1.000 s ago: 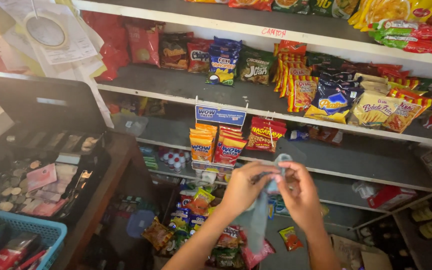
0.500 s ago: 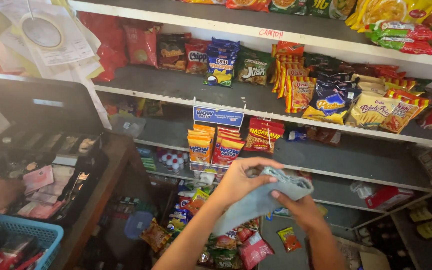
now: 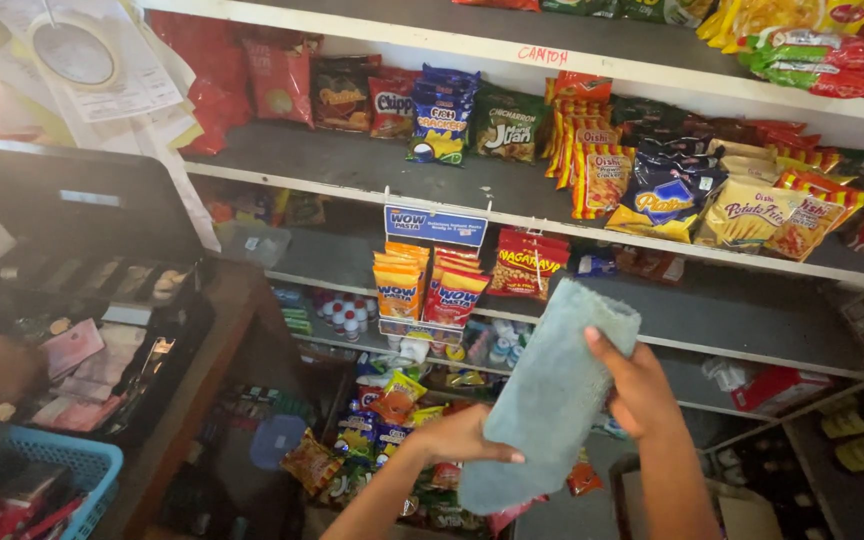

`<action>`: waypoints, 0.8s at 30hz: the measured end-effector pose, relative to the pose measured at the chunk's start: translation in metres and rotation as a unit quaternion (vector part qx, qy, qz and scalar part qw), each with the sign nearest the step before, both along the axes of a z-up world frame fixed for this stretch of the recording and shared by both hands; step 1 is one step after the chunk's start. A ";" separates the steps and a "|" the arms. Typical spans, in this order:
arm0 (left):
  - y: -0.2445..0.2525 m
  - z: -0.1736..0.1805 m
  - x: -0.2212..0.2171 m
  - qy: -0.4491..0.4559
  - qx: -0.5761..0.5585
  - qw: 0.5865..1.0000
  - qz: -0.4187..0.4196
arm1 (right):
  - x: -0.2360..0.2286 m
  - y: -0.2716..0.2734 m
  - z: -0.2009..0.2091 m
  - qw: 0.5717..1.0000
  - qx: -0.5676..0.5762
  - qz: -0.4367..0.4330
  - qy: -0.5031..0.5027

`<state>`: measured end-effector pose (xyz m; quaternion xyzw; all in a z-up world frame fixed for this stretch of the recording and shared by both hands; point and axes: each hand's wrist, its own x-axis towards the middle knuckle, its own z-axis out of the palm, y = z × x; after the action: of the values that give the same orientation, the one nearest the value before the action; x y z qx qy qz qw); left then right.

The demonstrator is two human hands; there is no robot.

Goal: Wiping down individual snack bags with a cloth and organizing them onto store shelves.

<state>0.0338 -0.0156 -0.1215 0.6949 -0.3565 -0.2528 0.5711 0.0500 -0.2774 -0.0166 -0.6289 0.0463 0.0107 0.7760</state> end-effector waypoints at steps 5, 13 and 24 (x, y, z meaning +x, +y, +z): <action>0.008 0.041 -0.020 -0.050 0.036 0.998 0.012 | -0.026 0.014 0.001 0.931 -0.252 -0.081 -0.251; 0.005 0.047 -0.019 -0.175 -0.052 0.983 -0.003 | -0.077 0.030 -0.026 0.891 -0.343 0.115 -0.275; -0.033 0.054 -0.040 -0.050 -0.061 0.963 0.258 | -0.085 0.004 -0.072 0.978 -0.141 0.024 -0.152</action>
<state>-0.0057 -0.0486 -0.0674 0.7390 -0.2077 -0.0401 0.6396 -0.0347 -0.2733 -0.0890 -0.7274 -0.0865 -0.0729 0.6769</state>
